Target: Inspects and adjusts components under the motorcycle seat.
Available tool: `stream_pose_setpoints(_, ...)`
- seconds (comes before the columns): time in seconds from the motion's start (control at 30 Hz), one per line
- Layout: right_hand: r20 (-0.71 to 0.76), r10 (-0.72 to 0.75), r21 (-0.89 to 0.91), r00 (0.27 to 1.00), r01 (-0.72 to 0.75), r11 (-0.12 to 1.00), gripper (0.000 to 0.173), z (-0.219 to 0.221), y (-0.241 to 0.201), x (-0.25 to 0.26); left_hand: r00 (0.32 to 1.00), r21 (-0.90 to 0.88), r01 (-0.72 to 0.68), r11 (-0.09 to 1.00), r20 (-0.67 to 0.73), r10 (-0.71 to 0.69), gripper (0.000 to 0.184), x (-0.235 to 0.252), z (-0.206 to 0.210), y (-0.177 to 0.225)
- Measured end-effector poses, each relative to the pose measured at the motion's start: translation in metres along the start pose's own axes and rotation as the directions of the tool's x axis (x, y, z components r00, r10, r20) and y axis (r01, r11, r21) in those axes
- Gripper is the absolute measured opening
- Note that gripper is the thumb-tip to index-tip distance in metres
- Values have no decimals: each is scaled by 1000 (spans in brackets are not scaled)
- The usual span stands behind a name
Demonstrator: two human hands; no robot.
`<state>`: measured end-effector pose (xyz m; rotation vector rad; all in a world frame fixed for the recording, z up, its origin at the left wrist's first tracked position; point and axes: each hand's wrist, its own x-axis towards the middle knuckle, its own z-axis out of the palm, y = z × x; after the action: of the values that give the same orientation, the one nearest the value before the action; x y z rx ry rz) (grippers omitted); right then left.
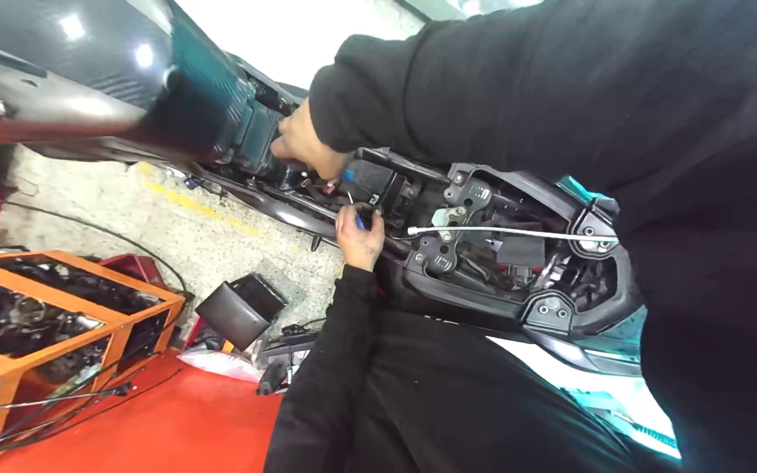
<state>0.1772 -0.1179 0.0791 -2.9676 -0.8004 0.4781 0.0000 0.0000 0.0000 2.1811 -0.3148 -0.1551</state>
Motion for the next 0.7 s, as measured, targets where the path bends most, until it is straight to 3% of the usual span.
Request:
stream_pose_setpoints(0.03, 47, 39, -21, 998, -39, 999, 32, -7, 4, -4, 999, -1, -2, 1000, 36, 2, 34, 2, -1, 1)
stream_pose_setpoints(0.13, 19, -18, -92, 1000, 20, 996, 62, -21, 25, -25, 995, 32, 3, 999, 95, -6, 57, 2, -4, 0)
stream_pose_setpoints(0.23, -65, -115, 50, 991, 119, 992, 57, -35, 22, -51, 995, 46, -2, 999, 102, -3, 53, 5, -4, -4)
stream_pose_setpoints(0.27, 3, -98, 104, 995, 97, 990, 54, -56, 7, -63, 993, 48, 5, 999, 114, -10, 51, 5, -4, -3)
stream_pose_setpoints(0.3, 186, -19, 108, 982, -1, 994, 49, -89, -14, -72, 992, 53, 6, 999, 122, -12, 50, 5, -4, -3)
stream_pose_setpoints(0.33, 300, 72, 35, 951, -86, 996, 42, -108, -28, -74, 993, 59, -1, 998, 120, -6, 50, 5, -4, -4)
stream_pose_setpoints(0.37, 308, 135, -42, 942, -128, 991, 39, -111, -33, -74, 994, 64, -11, 998, 107, 4, 49, 4, -4, -5)
stream_pose_setpoints(0.4, 182, 112, -77, 977, -99, 992, 43, -96, -25, -74, 995, 73, -24, 997, 96, 17, 48, 4, -3, -6)
stream_pose_setpoints(0.43, -53, -1, -81, 999, -3, 997, 48, -68, -8, -73, 995, 81, -35, 996, 92, 28, 48, 4, -3, -8)
stream_pose_setpoints(0.47, -99, -58, -59, 993, 52, 997, 49, -60, -1, -72, 995, 91, -46, 995, 96, 37, 48, 5, -2, -9)
stream_pose_setpoints(0.5, 40, -51, -16, 998, 52, 999, 48, -72, -8, -73, 994, 101, -44, 994, 102, 33, 48, 4, -3, -8)
stream_pose_setpoints(0.53, 244, 11, 43, 970, -22, 999, 52, -95, -25, -74, 994, 102, -43, 994, 101, 32, 48, 2, -3, -8)
stream_pose_setpoints(0.57, 352, 76, 24, 933, -90, 996, 53, -111, -39, -73, 995, 108, -52, 993, 93, 42, 48, 3, -3, -7)
stream_pose_setpoints(0.63, 392, 204, -106, 897, -176, 979, 47, -120, -52, -71, 995, 127, -76, 989, 70, 67, 48, 6, -2, -7)
stream_pose_setpoints(0.7, 376, 256, -174, 891, -203, 964, 56, -117, -54, -69, 994, 143, -69, 987, 97, 56, 50, 5, -3, -7)
